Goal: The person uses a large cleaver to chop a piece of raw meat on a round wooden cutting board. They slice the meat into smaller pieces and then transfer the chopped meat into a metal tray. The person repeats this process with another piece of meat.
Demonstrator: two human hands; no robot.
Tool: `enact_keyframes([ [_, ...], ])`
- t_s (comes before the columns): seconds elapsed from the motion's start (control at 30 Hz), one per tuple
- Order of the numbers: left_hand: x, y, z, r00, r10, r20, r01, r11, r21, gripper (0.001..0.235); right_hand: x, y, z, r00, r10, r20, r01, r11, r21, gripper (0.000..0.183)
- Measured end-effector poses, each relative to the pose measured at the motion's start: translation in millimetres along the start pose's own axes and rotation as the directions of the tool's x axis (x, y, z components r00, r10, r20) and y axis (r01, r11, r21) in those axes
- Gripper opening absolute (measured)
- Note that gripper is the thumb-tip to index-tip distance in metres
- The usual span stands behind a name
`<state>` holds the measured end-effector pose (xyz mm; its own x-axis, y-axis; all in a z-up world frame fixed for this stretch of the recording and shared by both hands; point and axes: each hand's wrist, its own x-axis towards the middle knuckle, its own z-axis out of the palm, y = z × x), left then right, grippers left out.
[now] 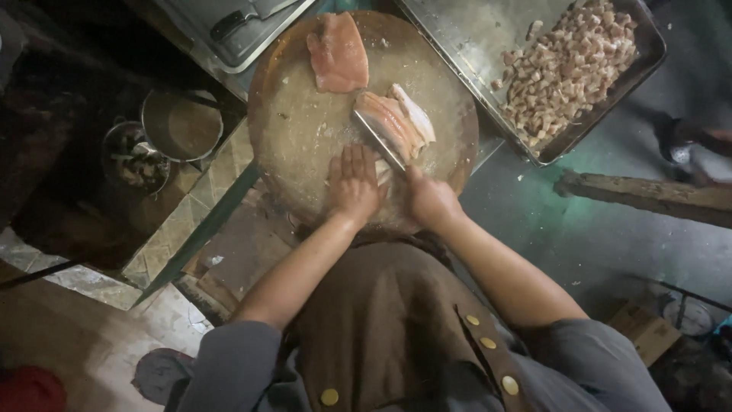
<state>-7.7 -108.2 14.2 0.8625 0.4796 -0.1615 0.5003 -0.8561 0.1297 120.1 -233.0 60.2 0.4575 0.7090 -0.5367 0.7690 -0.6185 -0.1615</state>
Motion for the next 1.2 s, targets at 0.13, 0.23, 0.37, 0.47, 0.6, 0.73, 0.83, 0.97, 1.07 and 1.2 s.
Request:
enact_keyframes([
  [0.13,-0.4,-8.3,-13.2,0.973,0.060,-0.223,-0.111,0.969,-0.222,0.093,-12.8,20.9,-2.6,0.999,0.012,-0.035,-0.013,0.999,-0.030,0.033],
  [0.23,-1.1,-17.6,-20.9,0.940,0.165,-0.300,-0.248,0.933,-0.262,0.072,-32.7,36.6,-0.9,1.000,-0.015,-0.010,0.014,0.998,-0.067,0.041],
  [0.37,10.5,-27.6,17.5,0.869,0.283,-0.406,-0.429,0.841,-0.331,0.046,-49.4,24.0,-16.5,0.993,0.023,0.120,-0.006,0.991,-0.135,0.045],
  [0.47,14.2,-30.9,27.0,0.885,0.251,-0.393,-0.404,0.833,-0.377,0.022,-26.9,4.5,-6.6,0.989,0.080,0.124,-0.082,0.997,0.013,0.044],
  [0.6,8.5,-29.0,29.1,0.887,0.240,-0.394,-0.389,0.848,-0.359,0.031,32.0,12.8,48.6,0.996,0.017,0.082,-0.016,1.000,-0.013,0.048],
  [0.73,5.7,-33.8,-1.0,0.918,0.203,-0.342,-0.323,0.881,-0.344,0.042,9.6,11.7,16.1,0.998,-0.062,-0.033,0.058,0.991,-0.120,0.049],
  [0.83,1.0,-36.4,-10.9,0.918,0.175,-0.357,-0.321,0.856,-0.406,0.047,-24.6,15.5,-4.6,0.993,-0.102,-0.064,0.095,0.989,-0.114,0.051],
  [0.97,4.9,-35.0,19.2,0.916,0.178,-0.358,-0.330,0.843,-0.426,0.041,-44.6,16.1,1.7,0.990,-0.141,-0.018,0.134,0.966,-0.221,0.048],
  [1.07,7.0,-36.4,4.9,0.981,0.119,-0.155,-0.181,0.852,-0.491,0.039,-11.7,10.9,37.4,0.969,-0.246,-0.022,0.217,0.894,-0.392,0.063],
  [1.2,3.5,-37.6,11.3,0.948,0.139,-0.286,-0.255,0.868,-0.425,0.040,29.0,-11.6,33.3,0.991,-0.133,0.006,0.133,0.989,-0.065,0.054],
])
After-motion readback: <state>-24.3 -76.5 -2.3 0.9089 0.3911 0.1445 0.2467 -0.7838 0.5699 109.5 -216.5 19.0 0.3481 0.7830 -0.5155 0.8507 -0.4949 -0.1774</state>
